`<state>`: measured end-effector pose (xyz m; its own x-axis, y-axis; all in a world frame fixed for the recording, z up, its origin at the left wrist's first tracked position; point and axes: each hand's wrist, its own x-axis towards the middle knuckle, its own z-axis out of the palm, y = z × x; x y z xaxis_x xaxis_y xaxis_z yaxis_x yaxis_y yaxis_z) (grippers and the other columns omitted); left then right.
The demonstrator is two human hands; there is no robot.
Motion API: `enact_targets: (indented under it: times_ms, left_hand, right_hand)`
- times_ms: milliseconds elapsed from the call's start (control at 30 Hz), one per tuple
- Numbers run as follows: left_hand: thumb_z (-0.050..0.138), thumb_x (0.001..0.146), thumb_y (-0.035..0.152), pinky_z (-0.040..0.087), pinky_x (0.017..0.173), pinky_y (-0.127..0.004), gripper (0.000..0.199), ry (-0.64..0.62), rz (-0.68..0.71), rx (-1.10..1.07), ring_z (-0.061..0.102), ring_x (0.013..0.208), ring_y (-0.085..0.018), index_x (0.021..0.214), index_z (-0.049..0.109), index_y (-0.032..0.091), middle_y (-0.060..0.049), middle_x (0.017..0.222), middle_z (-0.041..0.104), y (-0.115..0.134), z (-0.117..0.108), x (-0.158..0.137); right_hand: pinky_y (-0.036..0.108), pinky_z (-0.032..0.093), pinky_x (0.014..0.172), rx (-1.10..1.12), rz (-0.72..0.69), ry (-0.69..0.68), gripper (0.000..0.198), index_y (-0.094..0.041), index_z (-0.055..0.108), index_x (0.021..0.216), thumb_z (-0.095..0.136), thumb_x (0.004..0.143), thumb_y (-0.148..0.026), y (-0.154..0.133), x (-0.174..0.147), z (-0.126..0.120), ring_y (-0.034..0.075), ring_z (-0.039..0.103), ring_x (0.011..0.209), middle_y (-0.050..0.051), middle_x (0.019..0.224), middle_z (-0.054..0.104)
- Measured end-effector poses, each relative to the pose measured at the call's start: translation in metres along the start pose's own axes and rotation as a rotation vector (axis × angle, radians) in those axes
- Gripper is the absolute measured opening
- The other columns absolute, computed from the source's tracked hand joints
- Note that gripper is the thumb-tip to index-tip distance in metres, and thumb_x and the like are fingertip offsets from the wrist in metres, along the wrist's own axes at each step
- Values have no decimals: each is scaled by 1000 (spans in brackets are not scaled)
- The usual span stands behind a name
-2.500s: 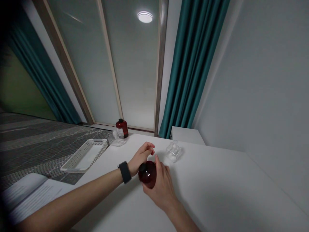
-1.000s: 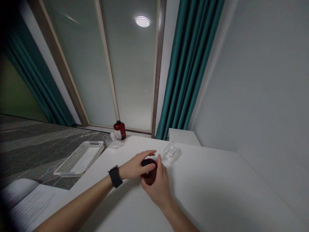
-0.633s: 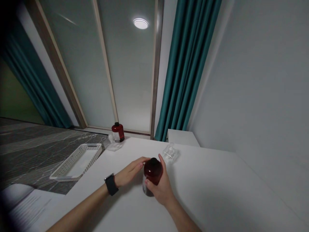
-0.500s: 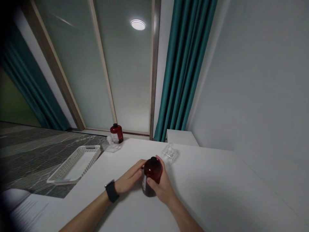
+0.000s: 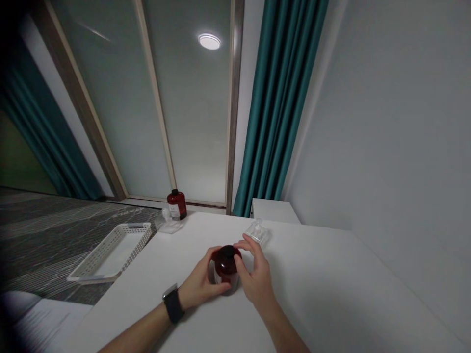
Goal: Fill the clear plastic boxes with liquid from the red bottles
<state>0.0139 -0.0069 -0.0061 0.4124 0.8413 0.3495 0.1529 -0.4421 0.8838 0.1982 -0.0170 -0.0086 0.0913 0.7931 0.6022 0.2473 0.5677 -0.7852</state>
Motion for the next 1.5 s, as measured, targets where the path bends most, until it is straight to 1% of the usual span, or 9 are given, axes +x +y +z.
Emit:
enact_targets:
  times_ms: [267, 500, 767, 933, 1100, 1167, 1233, 1333, 1500]
  left_hand:
    - [80, 69, 20, 39, 109, -46, 76, -37, 45, -20, 52, 124, -31, 135, 43, 19, -13, 134, 55, -5, -1, -1]
    - [79, 68, 19, 41, 105, -47, 76, 22, 11, 45, 53, 120, -31, 134, 42, 20, -12, 132, 55, -8, 5, -7]
    - [83, 61, 14, 42, 103, -47, 78, 100, -99, 62, 56, 115, -30, 129, 45, 21, -11, 127, 59, -1, 8, -3]
    - [82, 63, 14, 35, 110, -49, 86, 168, -137, 89, 50, 128, -32, 136, 37, 21, -14, 137, 53, -4, 4, 1]
    - [78, 70, 19, 32, 114, -50, 90, 248, -150, 51, 46, 133, -31, 145, 27, 20, -15, 144, 45, -12, -1, 5]
    - [80, 69, 20, 28, 116, -50, 89, 220, -97, 54, 42, 136, -33, 144, 31, 19, -16, 145, 44, -11, -8, 5]
    - [81, 70, 24, 29, 116, -51, 87, 115, -37, 43, 41, 136, -35, 143, 36, 18, -16, 145, 45, -8, -20, 4]
    - [56, 95, 39, 37, 110, -49, 58, -30, -52, -37, 44, 134, -32, 147, 37, 22, -13, 149, 44, -3, -39, 3]
    - [49, 98, 45, 36, 113, -49, 48, -39, -41, -85, 48, 130, -31, 140, 50, 22, -11, 144, 53, -2, -57, 6]
  right_hand:
    - [47, 40, 110, 55, 75, -148, 45, -28, 49, 137, 59, 93, -28, -12, 4, -3, 23, 62, 116, 7, 119, 70]
    - [43, 45, 105, 76, 123, -121, 46, -27, 45, 138, 55, 94, -28, -20, 1, 6, 22, 63, 109, 7, 115, 68]
    - [44, 49, 98, -99, 98, -3, 33, -25, 57, 126, 54, 94, -30, -9, 0, 3, 24, 61, 105, 9, 117, 63]
    - [38, 54, 86, -94, 110, -9, 30, -24, 59, 123, 51, 94, -28, -5, 0, 4, 21, 64, 90, 7, 104, 63]
    - [34, 59, 83, 12, 161, -81, 35, -22, 55, 128, 50, 94, -26, -10, -8, 15, 19, 68, 91, 8, 105, 64]
    - [33, 60, 81, 31, 174, -98, 39, -22, 53, 132, 52, 93, -26, -11, -11, 17, 21, 68, 100, 11, 114, 65]
    - [32, 61, 77, 40, 190, -109, 43, -23, 51, 135, 53, 93, -27, -11, -13, 18, 23, 67, 107, 13, 121, 64]
    - [34, 62, 81, 48, 213, -112, 45, -23, 48, 139, 52, 94, -28, -10, -14, 16, 25, 68, 110, 15, 125, 64]
    - [42, 55, 99, 86, 199, -148, 47, -25, 46, 140, 52, 94, -26, -7, -11, 13, 25, 59, 126, 14, 137, 59]
